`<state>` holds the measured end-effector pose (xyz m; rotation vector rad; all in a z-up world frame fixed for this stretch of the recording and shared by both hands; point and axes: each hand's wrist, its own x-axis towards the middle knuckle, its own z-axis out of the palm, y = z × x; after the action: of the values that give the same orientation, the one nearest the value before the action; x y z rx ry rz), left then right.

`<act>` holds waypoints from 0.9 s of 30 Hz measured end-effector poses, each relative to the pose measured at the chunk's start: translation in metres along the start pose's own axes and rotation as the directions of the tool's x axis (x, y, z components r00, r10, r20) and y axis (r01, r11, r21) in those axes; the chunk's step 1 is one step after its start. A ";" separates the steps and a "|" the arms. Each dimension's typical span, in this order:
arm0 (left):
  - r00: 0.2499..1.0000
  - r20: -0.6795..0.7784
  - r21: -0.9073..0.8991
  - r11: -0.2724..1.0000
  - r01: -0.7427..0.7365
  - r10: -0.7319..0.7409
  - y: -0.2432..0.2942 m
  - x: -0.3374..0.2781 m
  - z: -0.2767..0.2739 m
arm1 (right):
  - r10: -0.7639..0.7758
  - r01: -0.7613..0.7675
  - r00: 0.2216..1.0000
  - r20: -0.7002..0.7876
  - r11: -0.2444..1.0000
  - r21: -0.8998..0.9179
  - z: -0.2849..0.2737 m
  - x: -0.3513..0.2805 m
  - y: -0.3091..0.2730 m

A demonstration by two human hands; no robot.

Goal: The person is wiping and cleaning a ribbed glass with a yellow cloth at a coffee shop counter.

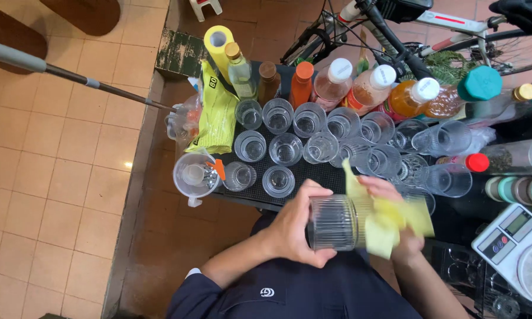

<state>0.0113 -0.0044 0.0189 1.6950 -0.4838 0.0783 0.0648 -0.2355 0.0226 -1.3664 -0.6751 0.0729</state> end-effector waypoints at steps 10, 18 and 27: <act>0.980 0.181 0.350 0.937 0.010 -0.078 -0.001 0.016 -0.012 | 0.810 -0.481 0.578 0.104 0.235 0.844 0.005 -0.050 0.061; 0.919 0.066 -0.059 0.918 0.393 -0.389 -0.029 0.004 0.040 | 0.428 -0.406 0.902 -0.046 0.882 0.240 -0.034 -0.071 0.040; 0.991 0.132 0.060 0.998 0.019 -0.027 -0.032 0.009 0.068 | 0.375 -0.398 0.911 -0.170 0.908 -0.130 -0.067 -0.062 0.055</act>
<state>0.0164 -0.0689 -0.0209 1.7703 -0.5662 -0.0382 0.0647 -0.3079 -0.0559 -1.6331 -0.2855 0.2416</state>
